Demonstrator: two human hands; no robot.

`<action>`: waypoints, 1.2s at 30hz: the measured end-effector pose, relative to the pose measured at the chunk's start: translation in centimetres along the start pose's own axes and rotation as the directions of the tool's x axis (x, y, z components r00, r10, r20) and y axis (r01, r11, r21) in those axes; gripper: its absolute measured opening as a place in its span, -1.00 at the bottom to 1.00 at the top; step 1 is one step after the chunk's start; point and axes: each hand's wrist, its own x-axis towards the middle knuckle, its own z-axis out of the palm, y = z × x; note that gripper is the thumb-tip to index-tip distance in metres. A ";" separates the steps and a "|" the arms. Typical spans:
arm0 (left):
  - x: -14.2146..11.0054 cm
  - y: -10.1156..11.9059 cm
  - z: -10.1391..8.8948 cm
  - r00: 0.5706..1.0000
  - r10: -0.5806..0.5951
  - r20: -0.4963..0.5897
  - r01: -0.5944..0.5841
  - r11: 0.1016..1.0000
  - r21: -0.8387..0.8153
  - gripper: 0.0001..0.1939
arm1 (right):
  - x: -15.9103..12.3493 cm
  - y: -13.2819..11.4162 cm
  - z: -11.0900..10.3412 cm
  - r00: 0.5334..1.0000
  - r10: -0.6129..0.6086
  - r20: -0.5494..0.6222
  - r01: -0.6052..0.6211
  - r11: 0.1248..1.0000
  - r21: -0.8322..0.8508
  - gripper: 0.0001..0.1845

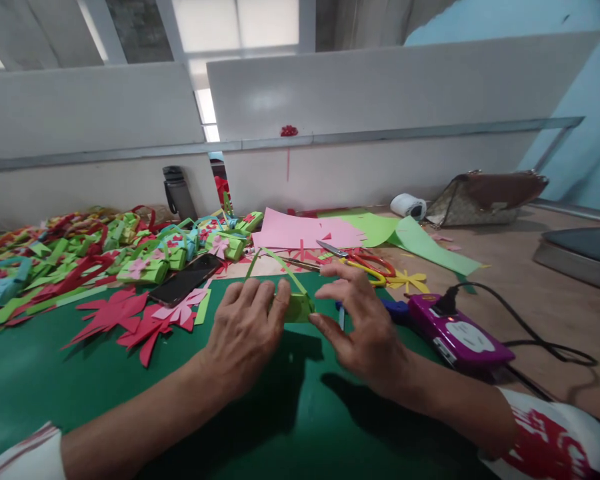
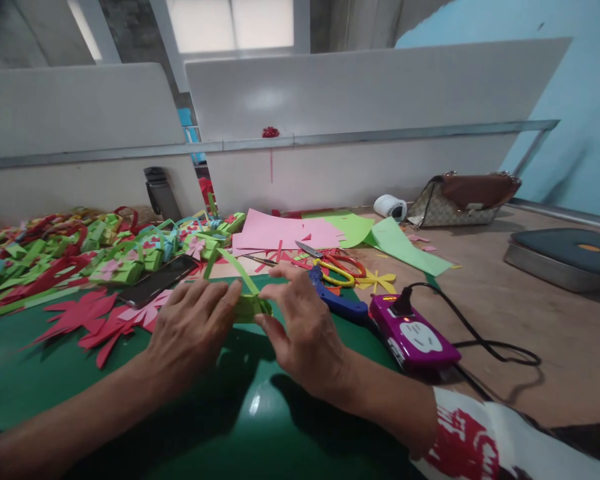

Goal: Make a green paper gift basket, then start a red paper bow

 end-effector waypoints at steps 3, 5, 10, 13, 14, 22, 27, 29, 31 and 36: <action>-0.1 0.6 0.5 0.998 0.055 -0.007 -0.056 0.997 -0.060 -0.72 | -0.2 0.1 0.1 0.986 -0.122 0.115 0.132 0.988 -0.084 -0.82; -0.3 0.9 0.9 0.997 0.073 -0.033 -0.077 0.991 -0.108 -0.77 | -0.4 0.4 0.3 0.975 -0.119 0.185 0.143 0.983 -0.119 -0.80; -0.7 1.0 1.5 0.977 0.130 -0.170 -0.156 0.976 -0.151 -0.75 | -0.9 1.0 0.9 0.938 0.024 0.346 0.020 0.992 -0.125 -0.76; -0.8 0.9 1.5 0.963 0.149 -0.223 -0.188 0.968 -0.164 -0.74 | -1.1 0.9 0.9 0.905 0.113 0.410 -0.086 0.993 -0.084 -0.76; -0.9 0.8 1.5 0.961 0.160 -0.226 -0.200 0.966 -0.164 -0.73 | -1.1 0.9 0.9 0.895 0.131 0.426 -0.114 0.991 -0.066 -0.73; -1.1 0.2 0.8 0.948 0.164 -0.274 -0.245 0.923 -0.297 -0.67 | -1.0 1.3 1.4 0.899 0.104 0.426 -0.134 0.990 0.041 -0.77; -0.5 -3.6 -0.7 0.815 -0.578 -0.025 0.323 0.490 -0.810 -0.77 | -0.4 1.7 0.9 0.968 -0.019 0.249 -0.002 0.997 0.083 -0.75; -0.2 -5.0 -0.3 0.708 -0.536 0.460 0.539 -0.011 -0.842 -0.74 | -0.1 1.8 0.7 0.968 -0.119 0.222 0.099 0.990 0.099 -0.73; -0.1 -5.5 0.7 0.622 -0.104 0.776 0.668 -0.447 -0.595 -0.67 | 0.2 1.9 0.5 0.950 -0.217 0.224 0.200 0.975 0.096 -0.72; -0.2 -3.7 2.8 0.589 0.372 0.718 0.775 -0.511 -0.371 -0.40 | 0.7 1.9 0.0 0.870 -0.322 0.373 0.342 0.940 0.012 -0.78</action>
